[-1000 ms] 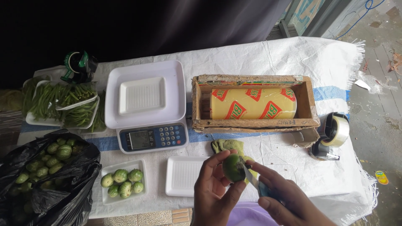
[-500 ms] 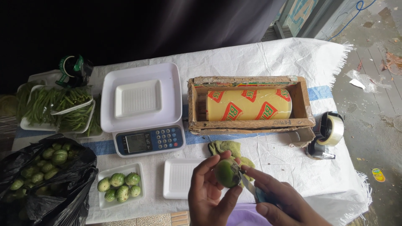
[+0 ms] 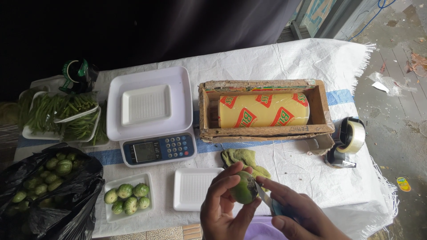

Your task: The person is preparing small green vegetables by weighing them on a digital scale and trimming them with a knife before placing them into trays.

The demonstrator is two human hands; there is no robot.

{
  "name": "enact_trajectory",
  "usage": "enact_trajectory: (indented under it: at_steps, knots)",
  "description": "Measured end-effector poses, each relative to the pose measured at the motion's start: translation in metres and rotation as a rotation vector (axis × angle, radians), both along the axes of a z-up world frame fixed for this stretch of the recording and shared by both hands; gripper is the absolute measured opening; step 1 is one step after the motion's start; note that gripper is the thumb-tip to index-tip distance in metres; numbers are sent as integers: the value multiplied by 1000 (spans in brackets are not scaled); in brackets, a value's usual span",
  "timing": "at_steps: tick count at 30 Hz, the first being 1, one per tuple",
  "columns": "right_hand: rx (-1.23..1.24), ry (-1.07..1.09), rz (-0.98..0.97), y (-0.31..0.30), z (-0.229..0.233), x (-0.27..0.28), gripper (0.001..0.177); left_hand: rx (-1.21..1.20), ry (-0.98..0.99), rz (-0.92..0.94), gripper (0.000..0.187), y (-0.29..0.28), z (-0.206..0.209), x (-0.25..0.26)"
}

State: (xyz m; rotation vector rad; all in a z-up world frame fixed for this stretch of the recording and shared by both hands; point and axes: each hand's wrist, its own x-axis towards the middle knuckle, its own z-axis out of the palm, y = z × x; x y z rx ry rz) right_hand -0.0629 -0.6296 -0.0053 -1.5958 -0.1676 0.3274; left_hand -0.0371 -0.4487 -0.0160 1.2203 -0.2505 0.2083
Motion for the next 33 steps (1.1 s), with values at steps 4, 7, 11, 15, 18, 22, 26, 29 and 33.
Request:
enact_trajectory:
  at_steps: [4, 7, 11, 15, 18, 22, 26, 29, 33]
  knots:
    - [-43, 4, -23, -1, -3, -1, 67, -7, -10, 0, 50, 0, -1, 1]
    - [-72, -53, -23, -1, -7, -1, 67, -11, -10, -13, 48, -1, -1, 1]
    - [-51, -80, -61, -1, -16, -4, 64, 6, -31, 10, 46, -2, -1, -1]
    - [-27, -49, -115, 1, -21, -7, 63, 32, -47, 13, 43, -2, 1, 1]
    - [148, 58, -151, 7, -17, -10, 61, 47, -74, 15, 45, -2, -2, 1]
    - [217, 64, -144, 7, -11, -7, 59, 48, -82, -8, 45, 2, -2, 2]
    - [-100, -66, -60, 0, -2, -1, 62, -129, 177, -171, 57, 11, -3, -1]
    - [-79, -66, -2, 4, 18, 5, 65, -123, 283, -223, 69, 16, -5, 0]
    - [-103, -59, -7, 4, 15, 3, 66, -72, 271, -244, 68, 17, -4, 0]
